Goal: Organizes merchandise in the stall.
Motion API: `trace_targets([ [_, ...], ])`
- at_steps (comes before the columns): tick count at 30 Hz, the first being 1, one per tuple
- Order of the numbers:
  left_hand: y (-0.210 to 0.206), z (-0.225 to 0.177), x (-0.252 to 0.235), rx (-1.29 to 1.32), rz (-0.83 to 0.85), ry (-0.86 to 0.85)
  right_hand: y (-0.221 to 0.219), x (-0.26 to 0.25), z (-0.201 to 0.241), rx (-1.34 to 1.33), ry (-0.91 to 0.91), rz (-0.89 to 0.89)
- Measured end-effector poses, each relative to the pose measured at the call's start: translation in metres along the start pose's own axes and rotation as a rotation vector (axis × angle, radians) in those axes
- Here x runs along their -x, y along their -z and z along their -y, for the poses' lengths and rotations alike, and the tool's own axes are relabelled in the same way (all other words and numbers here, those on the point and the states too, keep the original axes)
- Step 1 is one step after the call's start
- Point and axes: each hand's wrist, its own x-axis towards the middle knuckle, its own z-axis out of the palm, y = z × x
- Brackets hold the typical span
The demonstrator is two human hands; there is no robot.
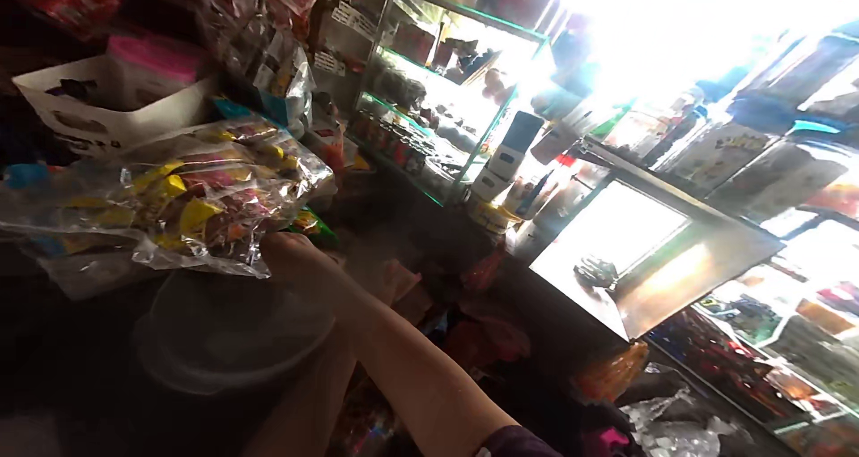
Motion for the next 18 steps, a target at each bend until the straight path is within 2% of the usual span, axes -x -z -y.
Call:
trace_targets([
  [1,-0.005,0.012,-0.004,0.009,-0.037,-0.041,-0.004,-0.003,-0.002,0.009,0.006,-0.011],
  [3,-0.008,0.015,-0.006,0.010,-0.047,-0.008,-0.010,-0.011,-0.007,0.036,0.001,-0.016],
  [6,-0.003,-0.014,0.004,-0.039,-0.031,0.095,-0.023,-0.027,-0.018,0.026,-0.003,-0.041],
  [9,0.003,-0.030,0.011,-0.107,0.034,0.140,-0.055,-0.056,-0.046,-0.010,0.055,-0.180],
  [10,0.003,-0.021,0.011,-0.176,0.038,0.049,-0.061,-0.061,-0.052,-0.025,0.073,-0.212],
  [11,-0.012,0.011,0.006,-0.230,-0.132,-0.188,-0.059,-0.059,-0.051,-0.029,0.088,-0.216],
  [12,-0.035,0.052,-0.012,-0.241,-0.443,-0.512,-0.047,-0.050,-0.041,-0.030,0.084,-0.174],
  [13,-0.021,0.035,-0.003,-0.245,-0.230,-0.364,-0.036,-0.044,-0.032,-0.015,0.059,-0.114],
  [14,-0.005,0.000,0.008,-0.227,-0.019,-0.148,-0.030,-0.042,-0.028,0.003,0.035,-0.073],
  [15,0.000,-0.021,0.013,-0.185,0.034,-0.016,-0.030,-0.044,-0.027,0.013,0.026,-0.061],
  [16,0.001,-0.032,0.016,-0.154,0.032,0.045,-0.031,-0.046,-0.029,0.015,0.027,-0.064],
  [18,0.005,-0.043,0.019,-0.129,0.046,0.062,-0.036,-0.051,-0.033,0.026,0.041,-0.086],
])
